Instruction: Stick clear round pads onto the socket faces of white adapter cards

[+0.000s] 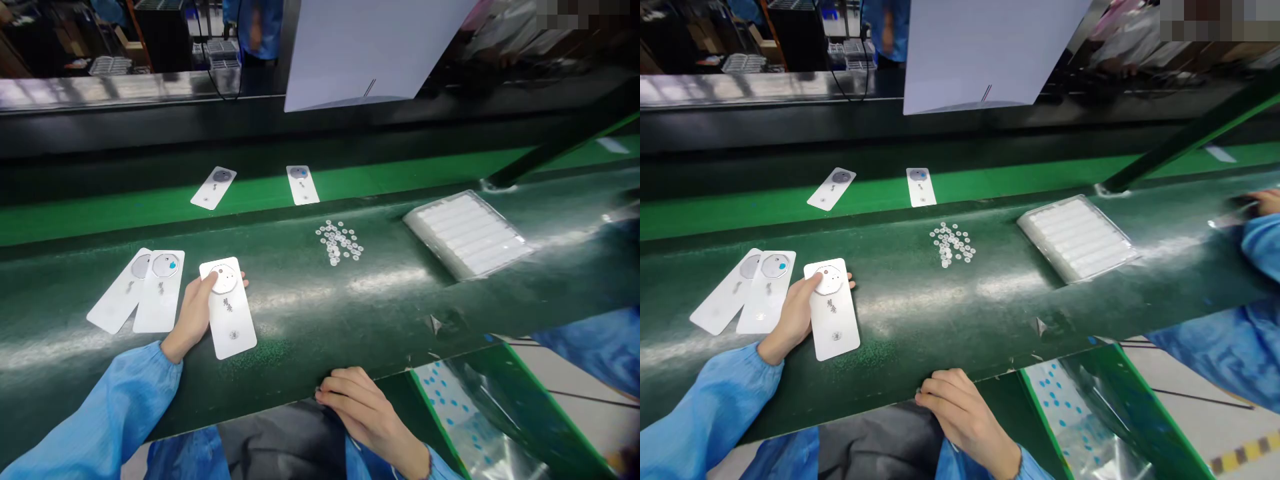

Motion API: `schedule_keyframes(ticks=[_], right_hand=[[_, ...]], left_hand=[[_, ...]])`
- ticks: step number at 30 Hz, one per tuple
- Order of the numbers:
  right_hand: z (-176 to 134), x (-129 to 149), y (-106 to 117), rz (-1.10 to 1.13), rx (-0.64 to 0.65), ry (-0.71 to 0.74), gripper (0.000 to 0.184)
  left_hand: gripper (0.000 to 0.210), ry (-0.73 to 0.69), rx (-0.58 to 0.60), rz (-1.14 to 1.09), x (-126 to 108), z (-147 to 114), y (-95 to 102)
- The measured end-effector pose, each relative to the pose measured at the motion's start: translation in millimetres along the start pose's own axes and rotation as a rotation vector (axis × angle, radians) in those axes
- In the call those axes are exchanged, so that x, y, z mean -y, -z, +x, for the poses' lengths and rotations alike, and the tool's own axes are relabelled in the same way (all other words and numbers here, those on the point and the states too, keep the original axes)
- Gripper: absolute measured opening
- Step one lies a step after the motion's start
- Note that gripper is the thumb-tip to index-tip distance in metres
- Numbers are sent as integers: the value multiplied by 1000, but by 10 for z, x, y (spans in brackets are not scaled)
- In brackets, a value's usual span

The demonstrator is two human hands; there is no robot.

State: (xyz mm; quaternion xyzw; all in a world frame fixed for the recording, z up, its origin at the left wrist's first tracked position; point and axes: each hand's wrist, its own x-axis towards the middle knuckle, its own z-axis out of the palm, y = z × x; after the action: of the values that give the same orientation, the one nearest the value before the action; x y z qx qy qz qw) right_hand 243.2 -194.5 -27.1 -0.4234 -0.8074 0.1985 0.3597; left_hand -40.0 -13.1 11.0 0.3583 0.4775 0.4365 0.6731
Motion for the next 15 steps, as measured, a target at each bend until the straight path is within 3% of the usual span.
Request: schedule_keyframes(ticks=[3, 6, 9, 12, 15], right_hand=[[72, 86, 15, 117, -11, -140, 23], [326, 188, -9, 341, -168, -383, 16], [720, 205, -71, 590, -231, -637, 21], [1120, 144, -112, 669, -176, -655, 23], [1401, 104, -118, 621, -127, -545, 24]], left_hand=[[68, -38, 24, 35, -21, -48, -44], [85, -136, 18, 129, -39, -126, -96], [67, -264, 33, 339, -23, -183, -105], [32, -400, 88, 574, 14, -199, -82], [23, -530, 151, 670, 54, -206, -63]])
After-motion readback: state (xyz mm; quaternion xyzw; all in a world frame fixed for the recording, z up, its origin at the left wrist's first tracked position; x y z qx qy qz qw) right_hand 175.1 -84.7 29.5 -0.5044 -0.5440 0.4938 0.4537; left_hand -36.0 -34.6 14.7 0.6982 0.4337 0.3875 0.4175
